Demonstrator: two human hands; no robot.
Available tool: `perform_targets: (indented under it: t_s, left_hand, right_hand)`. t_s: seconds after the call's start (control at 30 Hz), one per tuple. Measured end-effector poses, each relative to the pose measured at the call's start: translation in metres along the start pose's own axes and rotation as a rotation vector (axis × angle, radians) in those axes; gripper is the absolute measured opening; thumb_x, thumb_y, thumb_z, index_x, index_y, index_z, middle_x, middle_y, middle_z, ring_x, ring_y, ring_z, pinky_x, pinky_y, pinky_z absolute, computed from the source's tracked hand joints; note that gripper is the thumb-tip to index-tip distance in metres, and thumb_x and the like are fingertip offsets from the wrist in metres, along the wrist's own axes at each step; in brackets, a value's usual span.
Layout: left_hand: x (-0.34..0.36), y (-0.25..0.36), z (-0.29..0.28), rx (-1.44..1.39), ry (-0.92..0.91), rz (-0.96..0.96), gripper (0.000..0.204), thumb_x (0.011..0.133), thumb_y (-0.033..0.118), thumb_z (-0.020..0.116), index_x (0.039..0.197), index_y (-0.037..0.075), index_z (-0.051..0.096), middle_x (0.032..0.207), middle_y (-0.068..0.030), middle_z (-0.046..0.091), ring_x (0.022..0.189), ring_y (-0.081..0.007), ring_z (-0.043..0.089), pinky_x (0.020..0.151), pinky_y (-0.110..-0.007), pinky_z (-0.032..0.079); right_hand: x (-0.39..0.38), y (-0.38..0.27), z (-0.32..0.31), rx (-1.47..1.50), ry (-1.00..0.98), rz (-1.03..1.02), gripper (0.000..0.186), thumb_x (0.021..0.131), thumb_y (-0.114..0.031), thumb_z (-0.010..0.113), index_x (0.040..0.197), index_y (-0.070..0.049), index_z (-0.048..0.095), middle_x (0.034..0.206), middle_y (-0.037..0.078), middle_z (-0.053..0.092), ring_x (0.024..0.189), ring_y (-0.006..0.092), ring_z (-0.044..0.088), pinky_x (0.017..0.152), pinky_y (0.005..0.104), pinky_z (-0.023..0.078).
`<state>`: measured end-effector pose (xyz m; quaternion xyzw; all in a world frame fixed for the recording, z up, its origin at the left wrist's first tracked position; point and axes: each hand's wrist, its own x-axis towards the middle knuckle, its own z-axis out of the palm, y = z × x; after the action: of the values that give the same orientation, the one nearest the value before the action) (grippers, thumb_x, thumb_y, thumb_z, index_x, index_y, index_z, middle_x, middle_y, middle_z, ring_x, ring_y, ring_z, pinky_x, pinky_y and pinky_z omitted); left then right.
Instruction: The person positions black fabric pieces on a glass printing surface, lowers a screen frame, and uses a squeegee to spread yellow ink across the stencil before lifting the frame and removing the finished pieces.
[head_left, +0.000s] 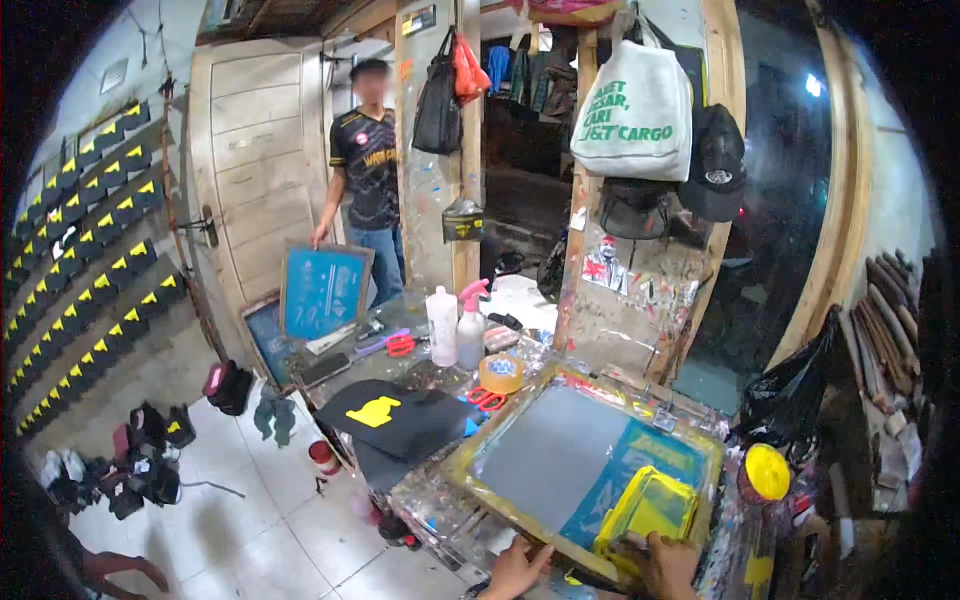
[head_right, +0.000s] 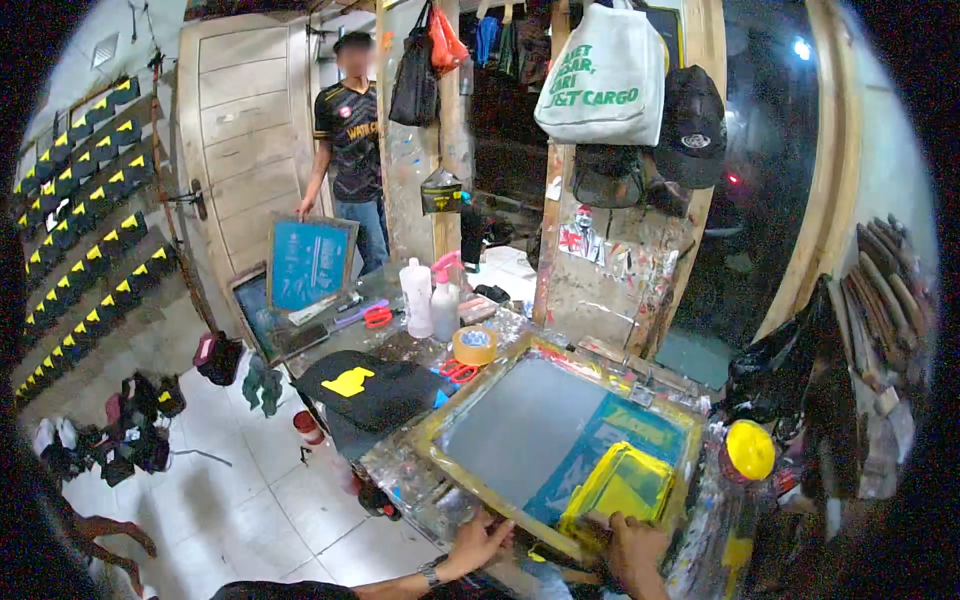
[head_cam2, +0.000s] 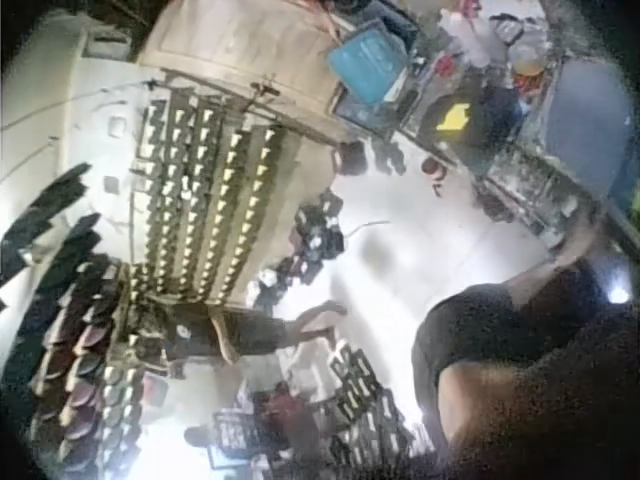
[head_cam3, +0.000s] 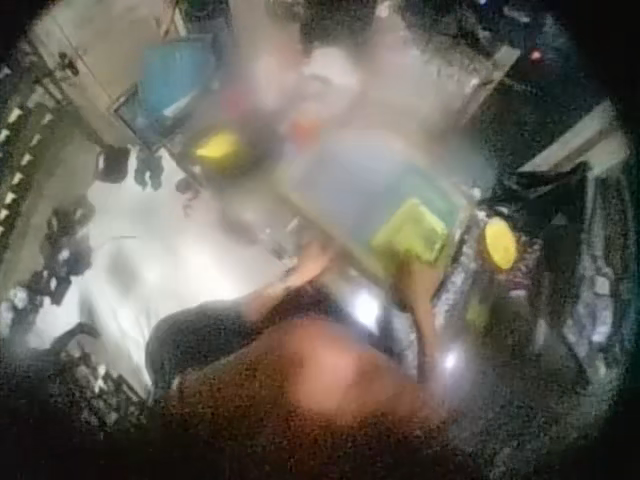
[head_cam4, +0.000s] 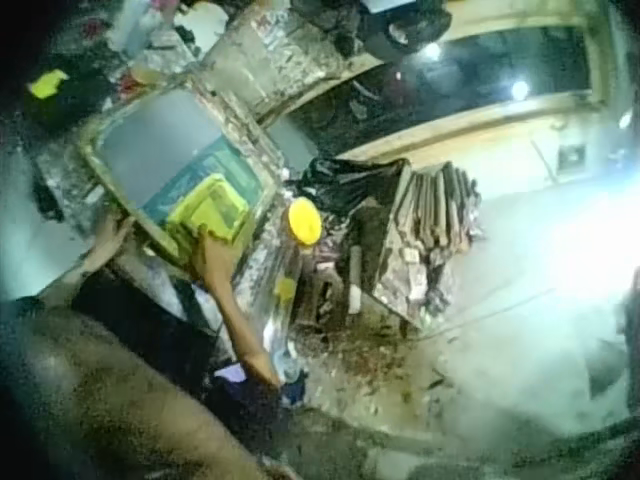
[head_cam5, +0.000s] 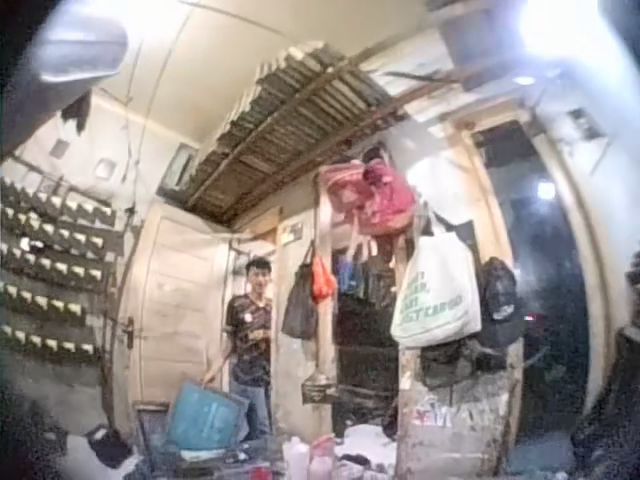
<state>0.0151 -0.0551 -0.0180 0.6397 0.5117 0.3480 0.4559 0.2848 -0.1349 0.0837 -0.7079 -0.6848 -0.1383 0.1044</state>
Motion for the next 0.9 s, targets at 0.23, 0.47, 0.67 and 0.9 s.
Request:
perform_targets:
  t_s: [0.23, 0.47, 0.67, 0.9]
  left_hand:
    - [0.005, 0.014, -0.007, -0.27, -0.106, -0.063, 0.037, 0.097, 0.028, 0.061, 0.1, -0.009, 0.055, 0.077, -0.0144, 0.071, 0.07, -0.0205, 0.072, 0.061, -0.031, 0.059]
    - [0.017, 0.011, -0.016, -0.375, -0.356, -0.25, 0.034, 0.1, 0.025, 0.057, 0.104, -0.008, 0.055, 0.081, -0.0197, 0.07, 0.068, -0.025, 0.072, 0.059, -0.033, 0.06]
    - [0.013, 0.019, -0.026, -0.388, -0.337, -0.283, 0.036, 0.099, 0.029, 0.057, 0.098, -0.006, 0.058, 0.079, -0.0205, 0.069, 0.066, -0.0272, 0.071, 0.058, -0.033, 0.059]
    - [0.012, 0.026, -0.024, -0.353, -0.284, -0.276, 0.04, 0.1, 0.033, 0.056, 0.095, -0.007, 0.056, 0.082, -0.022, 0.069, 0.067, -0.0252, 0.07, 0.061, -0.033, 0.059]
  right_hand:
    - [0.095, 0.077, 0.044, 0.002, 0.245, -0.016, 0.024, 0.087, -0.031, 0.062, 0.102, -0.013, 0.062, 0.076, 0.011, 0.068, 0.068, 0.0296, 0.068, 0.057, 0.0459, 0.051]
    - [0.075, 0.068, -0.004, 0.257, -0.549, -0.043, 0.044, 0.086, -0.048, 0.063, 0.11, -0.011, 0.061, 0.091, 0.021, 0.068, 0.084, 0.042, 0.066, 0.07, 0.0527, 0.051]
    - [0.121, 0.082, 0.018, 0.102, -0.153, 0.066, 0.027, 0.093, -0.034, 0.055, 0.104, -0.009, 0.057, 0.08, 0.018, 0.068, 0.071, 0.0394, 0.067, 0.059, 0.0517, 0.051]
    - [0.131, 0.096, 0.027, 0.079, -0.153, 0.114, 0.032, 0.088, -0.028, 0.061, 0.115, -0.012, 0.057, 0.079, 0.014, 0.069, 0.076, 0.0346, 0.069, 0.059, 0.0492, 0.052]
